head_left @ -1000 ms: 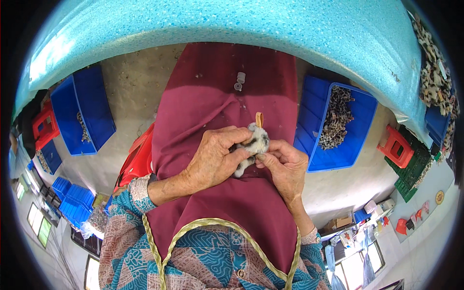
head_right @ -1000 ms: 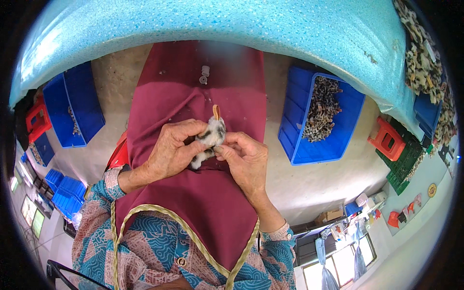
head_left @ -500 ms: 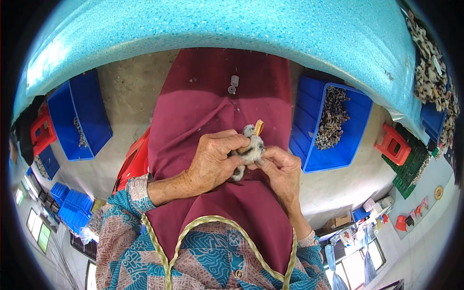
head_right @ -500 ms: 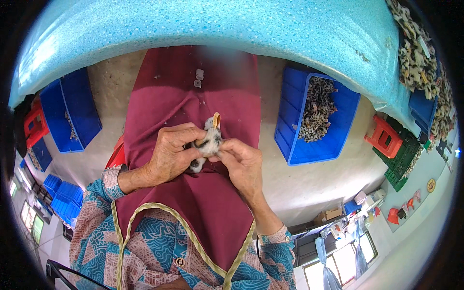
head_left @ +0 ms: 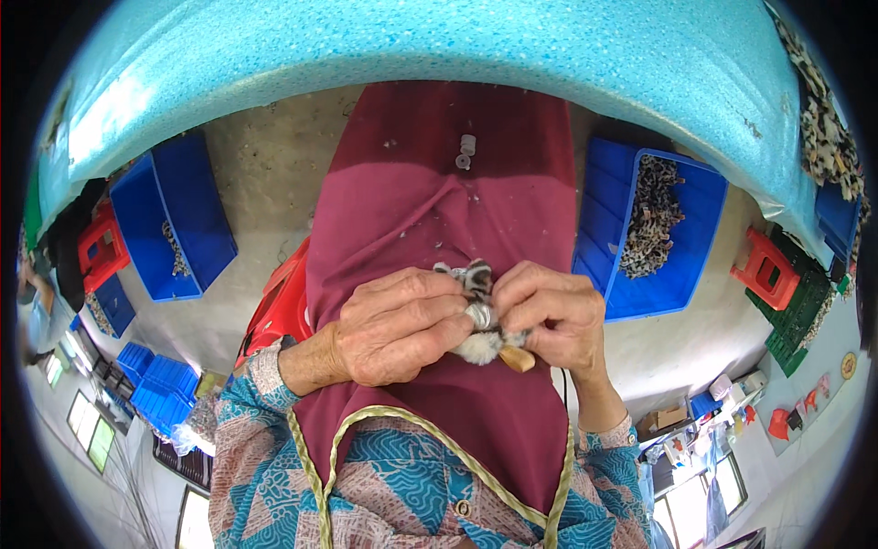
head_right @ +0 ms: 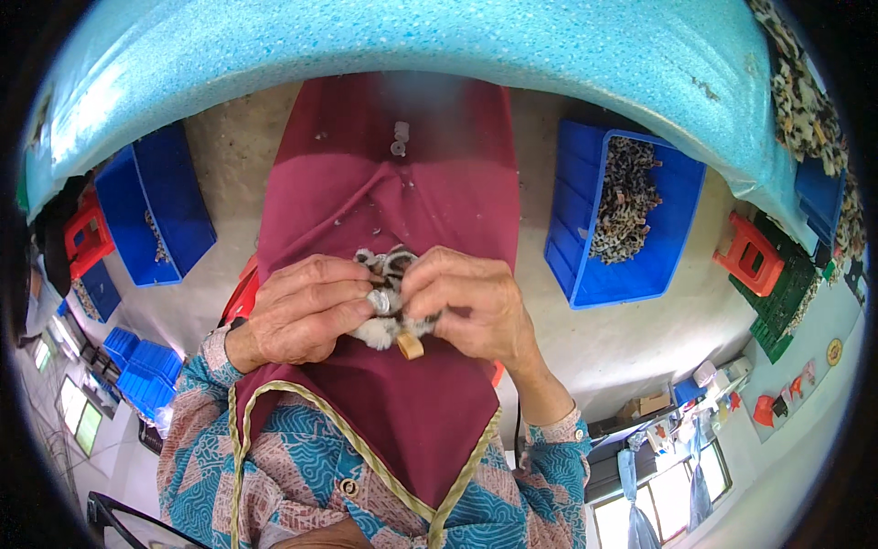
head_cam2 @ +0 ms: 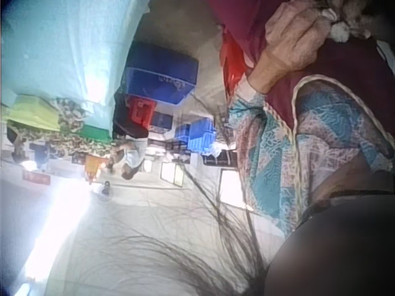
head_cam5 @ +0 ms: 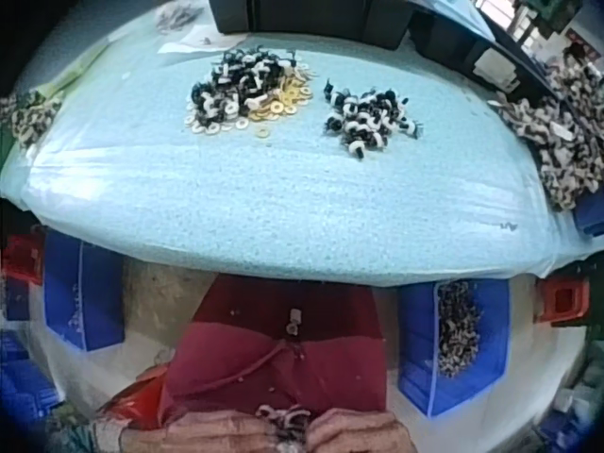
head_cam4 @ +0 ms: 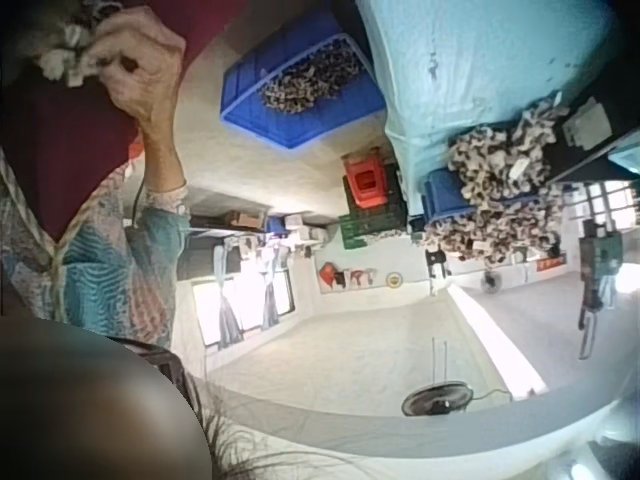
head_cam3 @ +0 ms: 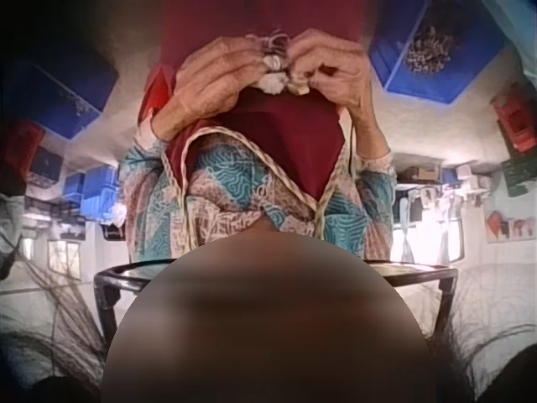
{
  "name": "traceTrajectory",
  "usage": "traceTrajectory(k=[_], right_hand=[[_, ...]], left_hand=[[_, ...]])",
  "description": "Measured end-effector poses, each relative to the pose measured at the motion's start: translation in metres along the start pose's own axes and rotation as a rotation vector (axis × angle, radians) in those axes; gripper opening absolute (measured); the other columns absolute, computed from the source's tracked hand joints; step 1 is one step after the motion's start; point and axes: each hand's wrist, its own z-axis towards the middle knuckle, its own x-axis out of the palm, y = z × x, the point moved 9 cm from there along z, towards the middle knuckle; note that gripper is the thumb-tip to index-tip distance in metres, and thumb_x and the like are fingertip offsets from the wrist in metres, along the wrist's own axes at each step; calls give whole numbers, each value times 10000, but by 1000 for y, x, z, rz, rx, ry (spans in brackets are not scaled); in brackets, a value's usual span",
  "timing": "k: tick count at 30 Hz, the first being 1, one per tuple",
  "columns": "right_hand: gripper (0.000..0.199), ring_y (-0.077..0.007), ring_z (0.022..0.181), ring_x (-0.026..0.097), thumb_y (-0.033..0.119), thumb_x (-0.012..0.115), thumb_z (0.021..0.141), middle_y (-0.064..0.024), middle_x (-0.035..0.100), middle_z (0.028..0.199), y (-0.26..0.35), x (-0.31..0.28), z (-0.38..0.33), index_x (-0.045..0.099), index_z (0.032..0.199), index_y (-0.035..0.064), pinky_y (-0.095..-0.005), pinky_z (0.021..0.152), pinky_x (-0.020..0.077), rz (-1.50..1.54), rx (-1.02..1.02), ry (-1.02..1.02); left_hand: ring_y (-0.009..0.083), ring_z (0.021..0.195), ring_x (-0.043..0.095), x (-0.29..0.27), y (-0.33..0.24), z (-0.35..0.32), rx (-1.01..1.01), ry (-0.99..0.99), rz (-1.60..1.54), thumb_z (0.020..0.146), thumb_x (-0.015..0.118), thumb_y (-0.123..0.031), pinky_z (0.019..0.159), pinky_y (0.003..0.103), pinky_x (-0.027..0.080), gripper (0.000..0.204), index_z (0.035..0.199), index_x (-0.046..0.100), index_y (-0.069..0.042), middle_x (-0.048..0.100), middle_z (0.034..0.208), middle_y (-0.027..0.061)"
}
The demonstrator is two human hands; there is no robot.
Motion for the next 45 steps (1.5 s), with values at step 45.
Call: traceTrajectory(k=[45], right_hand=[[243, -257, 793, 574, -20, 675, 530, -78, 627, 890, 57, 37, -4, 686, 762, 52, -325, 636, 497, -486, -238, -135]], left_hand=[[324, 814, 633, -26, -11, -29, 86, -160, -7, 598, 655, 14, 625, 352, 558, 223, 805, 575, 32, 599, 867, 140]])
